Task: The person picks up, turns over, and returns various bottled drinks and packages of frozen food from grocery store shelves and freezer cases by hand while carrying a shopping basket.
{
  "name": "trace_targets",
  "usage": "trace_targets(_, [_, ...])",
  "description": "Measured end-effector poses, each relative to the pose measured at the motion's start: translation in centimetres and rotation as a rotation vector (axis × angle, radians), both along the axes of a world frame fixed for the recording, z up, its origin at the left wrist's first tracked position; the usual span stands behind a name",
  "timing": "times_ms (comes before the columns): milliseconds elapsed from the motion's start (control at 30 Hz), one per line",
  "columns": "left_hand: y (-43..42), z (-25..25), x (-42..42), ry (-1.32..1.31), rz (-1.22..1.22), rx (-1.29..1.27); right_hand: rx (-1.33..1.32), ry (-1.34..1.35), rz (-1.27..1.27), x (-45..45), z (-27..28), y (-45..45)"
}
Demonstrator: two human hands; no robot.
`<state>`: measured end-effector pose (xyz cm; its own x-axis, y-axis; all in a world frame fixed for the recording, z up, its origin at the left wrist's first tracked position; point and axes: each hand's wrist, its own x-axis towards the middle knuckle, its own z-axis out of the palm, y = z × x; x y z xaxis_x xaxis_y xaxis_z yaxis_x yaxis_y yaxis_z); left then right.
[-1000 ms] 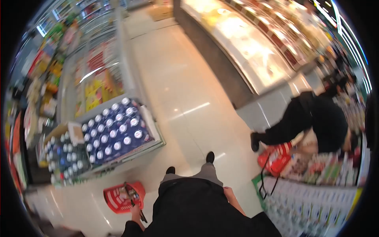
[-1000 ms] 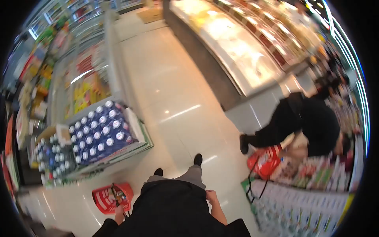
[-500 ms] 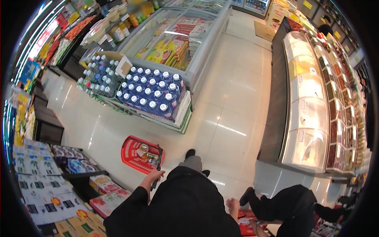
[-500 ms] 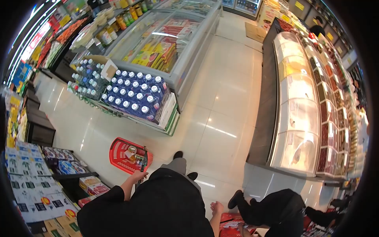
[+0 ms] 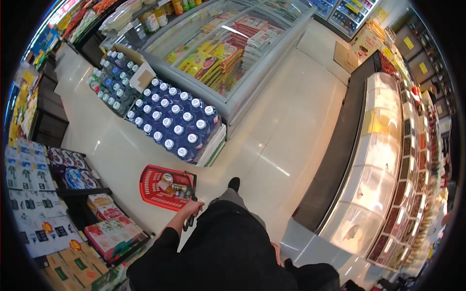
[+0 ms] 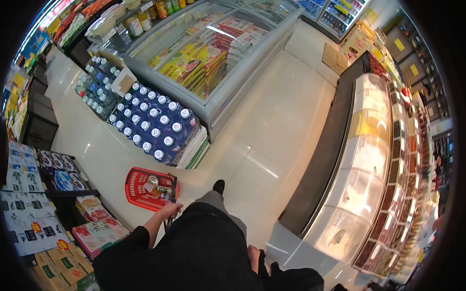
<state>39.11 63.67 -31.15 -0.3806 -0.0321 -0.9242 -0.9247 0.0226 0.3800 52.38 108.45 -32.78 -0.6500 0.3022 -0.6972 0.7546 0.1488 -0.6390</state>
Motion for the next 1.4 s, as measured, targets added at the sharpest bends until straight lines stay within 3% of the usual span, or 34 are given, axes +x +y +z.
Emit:
trace_targets(67, [0.8,-1.1,-1.7,0.001,0.051,0.044,0.121,0.093,0.130,0.0,-2.3,3.0])
trace_targets(100, [1.1,-0.9,-2.0,-0.002,0.110,0.025,0.474,0.176,0.793,1.0,-7.5,7.4])
trace_targets(133, [1.5,-0.8,-2.6,0.002,0.168,0.005,0.474,0.180,0.806,0.8,-10.0,9.5])
trace_targets(200, [1.9,-1.1,-2.2,-0.005,0.159,-0.144,0.430,-0.110,0.790,-1.7,-12.7,12.1])
trace_targets(300, [2.6,-0.5,0.1,-0.063,0.181,-0.307,0.350,-0.178,0.670,-6.9,-10.3,13.9])
trace_targets(367, [2.7,-4.4,4.1,0.019,0.208,-0.487,0.256,-0.239,0.529,-11.7,-9.0,14.0])
trace_targets(433, [3.8,-3.8,6.2,0.041,0.171,-0.591,0.143,-0.287,0.391,-17.9,-8.4,14.1])
trace_targets(500, [6.1,-2.1,6.7,-0.078,0.092,-0.630,0.015,-0.334,0.256,-22.4,-7.5,14.3])
trace_targets(600, [10.5,-3.5,6.7,-0.107,0.027,-0.664,0.046,-0.277,0.247,-29.4,-5.2,16.2])
trace_targets(700, [17.5,-4.3,4.5,-0.183,0.061,-0.679,0.022,-0.284,0.260,-35.2,-7.0,21.6])
trace_targets(800, [23.1,-4.9,0.8,-0.116,0.117,-0.635,-0.061,-0.231,0.210,-38.8,-7.1,25.4])
trace_targets(867, [25.0,-9.4,0.7,0.099,0.037,-0.578,-0.110,-0.216,0.158,-41.1,-6.1,28.8])
trace_targets(933, [28.6,-4.1,-6.2,-0.112,0.471,-0.423,-0.119,-0.214,0.191,-42.7,-5.8,31.1])
trace_targets(1133, [31.8,-0.3,-16.9,0.036,0.829,-0.175,-0.180,-0.268,0.069,-43.8,-9.4,36.6])
trace_targets(1300, [31.1,2.5,-24.7,0.035,1.116,0.013,0.605,0.317,1.496,-44.7,-16.4,39.6])
trace_targets(1400, [30.1,3.3,-29.8,0.073,1.226,-0.002,0.614,0.351,1.461,-49.2,-15.7,39.4])
